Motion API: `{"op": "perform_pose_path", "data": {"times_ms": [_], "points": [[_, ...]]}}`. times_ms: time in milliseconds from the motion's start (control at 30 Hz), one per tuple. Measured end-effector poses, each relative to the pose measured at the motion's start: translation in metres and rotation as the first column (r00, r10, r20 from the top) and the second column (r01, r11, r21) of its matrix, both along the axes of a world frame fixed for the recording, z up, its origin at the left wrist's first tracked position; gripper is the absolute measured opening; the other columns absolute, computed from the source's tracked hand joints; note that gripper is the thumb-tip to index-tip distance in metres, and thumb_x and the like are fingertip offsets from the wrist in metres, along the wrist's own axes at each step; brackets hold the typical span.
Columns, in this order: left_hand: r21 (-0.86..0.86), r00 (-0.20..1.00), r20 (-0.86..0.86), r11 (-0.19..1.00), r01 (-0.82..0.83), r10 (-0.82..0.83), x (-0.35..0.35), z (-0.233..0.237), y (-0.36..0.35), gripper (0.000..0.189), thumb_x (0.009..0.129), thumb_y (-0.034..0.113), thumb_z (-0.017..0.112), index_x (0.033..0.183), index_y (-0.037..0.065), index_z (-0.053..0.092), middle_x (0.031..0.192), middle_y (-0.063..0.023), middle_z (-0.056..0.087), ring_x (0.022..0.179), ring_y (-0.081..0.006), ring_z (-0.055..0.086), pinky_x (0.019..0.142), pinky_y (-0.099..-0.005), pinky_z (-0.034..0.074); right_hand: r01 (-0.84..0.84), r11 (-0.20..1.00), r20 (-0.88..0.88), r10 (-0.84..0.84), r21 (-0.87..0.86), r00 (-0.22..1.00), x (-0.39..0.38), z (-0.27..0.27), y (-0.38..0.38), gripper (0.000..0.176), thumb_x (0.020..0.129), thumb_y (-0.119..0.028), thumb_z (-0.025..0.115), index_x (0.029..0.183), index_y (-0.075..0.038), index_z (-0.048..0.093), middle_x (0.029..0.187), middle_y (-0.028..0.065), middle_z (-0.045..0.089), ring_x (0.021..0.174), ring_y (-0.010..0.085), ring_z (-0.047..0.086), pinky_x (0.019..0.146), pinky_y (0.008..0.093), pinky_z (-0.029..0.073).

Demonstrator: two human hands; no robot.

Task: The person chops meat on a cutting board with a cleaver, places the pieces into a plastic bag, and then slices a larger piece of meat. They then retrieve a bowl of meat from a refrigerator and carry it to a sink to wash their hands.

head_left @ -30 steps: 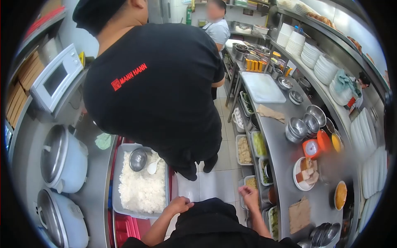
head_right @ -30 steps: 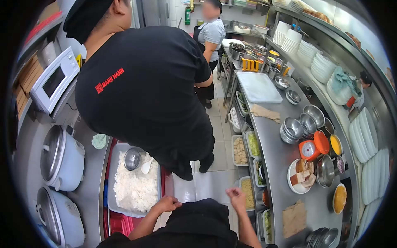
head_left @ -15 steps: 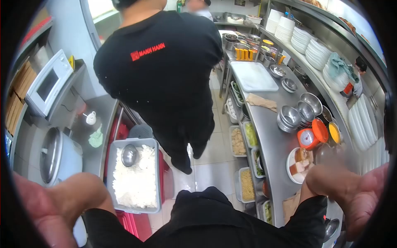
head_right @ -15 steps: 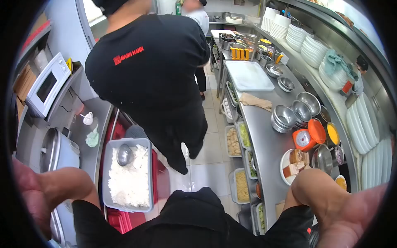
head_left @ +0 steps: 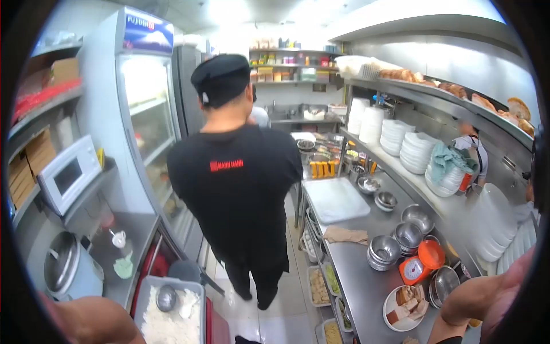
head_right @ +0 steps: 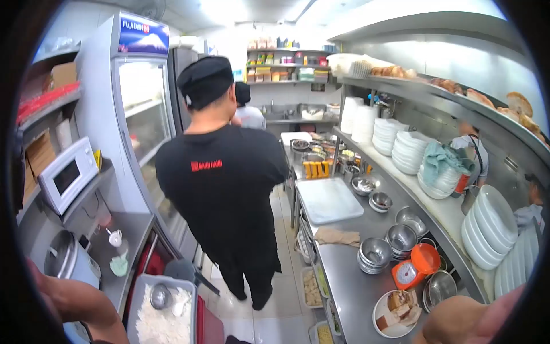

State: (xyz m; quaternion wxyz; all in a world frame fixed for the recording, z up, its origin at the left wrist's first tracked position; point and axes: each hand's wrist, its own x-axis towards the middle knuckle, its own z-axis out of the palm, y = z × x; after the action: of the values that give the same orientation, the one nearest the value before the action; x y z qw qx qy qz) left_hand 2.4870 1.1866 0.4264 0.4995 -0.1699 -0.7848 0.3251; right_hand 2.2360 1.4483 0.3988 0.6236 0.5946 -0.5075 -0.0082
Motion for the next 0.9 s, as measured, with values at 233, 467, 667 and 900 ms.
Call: {"op": "perform_pose_path", "data": {"times_ms": [233,467,667,900], "points": [[0.029,1.0,0.028,1.0,0.006,-0.007,-0.039,-0.019,-0.032,0.062,0.06,0.03,0.074,0.109,0.003,0.047,0.097,-0.006,0.05,0.079,-0.0129,0.049,0.078,-0.0271,0.042,0.062,0.987,0.015,-0.065,0.147,0.998,-0.029,0.002,-0.04,0.066,0.088,-0.046,0.053,0.131,0.0,0.033,0.129,0.0151,0.047,0.108,0.0245,0.052,0.083,0.0323,0.045],[0.079,0.999,0.051,0.997,-0.001,-0.003,-0.072,-0.025,-0.101,0.052,0.066,0.031,0.067,0.107,0.001,0.053,0.094,-0.0096,0.053,0.081,-0.0177,0.051,0.08,-0.0315,0.043,0.15,0.941,-0.01,-0.154,0.304,0.988,-0.055,0.028,-0.1,0.071,0.089,-0.048,0.053,0.137,-0.002,0.027,0.134,0.011,0.045,0.112,0.0185,0.051,0.083,0.0251,0.046],[0.105,0.999,0.04,0.994,0.011,-0.015,-0.105,-0.025,-0.171,0.047,0.072,0.031,0.06,0.106,-0.001,0.057,0.092,-0.0127,0.056,0.084,-0.0218,0.053,0.081,-0.0352,0.043,0.247,0.875,-0.033,-0.257,0.417,0.966,-0.071,0.054,-0.154,0.077,0.09,-0.05,0.053,0.142,-0.004,0.021,0.139,0.0076,0.043,0.115,0.0133,0.051,0.084,0.0189,0.047],[0.265,0.993,-0.046,0.957,0.118,-0.11,-0.146,-0.052,-0.277,0.044,0.078,0.032,0.053,0.104,-0.003,0.062,0.089,-0.0163,0.059,0.087,-0.0266,0.055,0.082,-0.0395,0.044,-0.341,0.883,0.476,0.462,-0.322,0.748,-0.201,-0.069,-0.197,0.049,0.085,-0.036,0.053,0.107,0.007,0.056,0.108,0.0268,0.054,0.093,0.0375,0.054,0.087,0.0518,0.04]]}}
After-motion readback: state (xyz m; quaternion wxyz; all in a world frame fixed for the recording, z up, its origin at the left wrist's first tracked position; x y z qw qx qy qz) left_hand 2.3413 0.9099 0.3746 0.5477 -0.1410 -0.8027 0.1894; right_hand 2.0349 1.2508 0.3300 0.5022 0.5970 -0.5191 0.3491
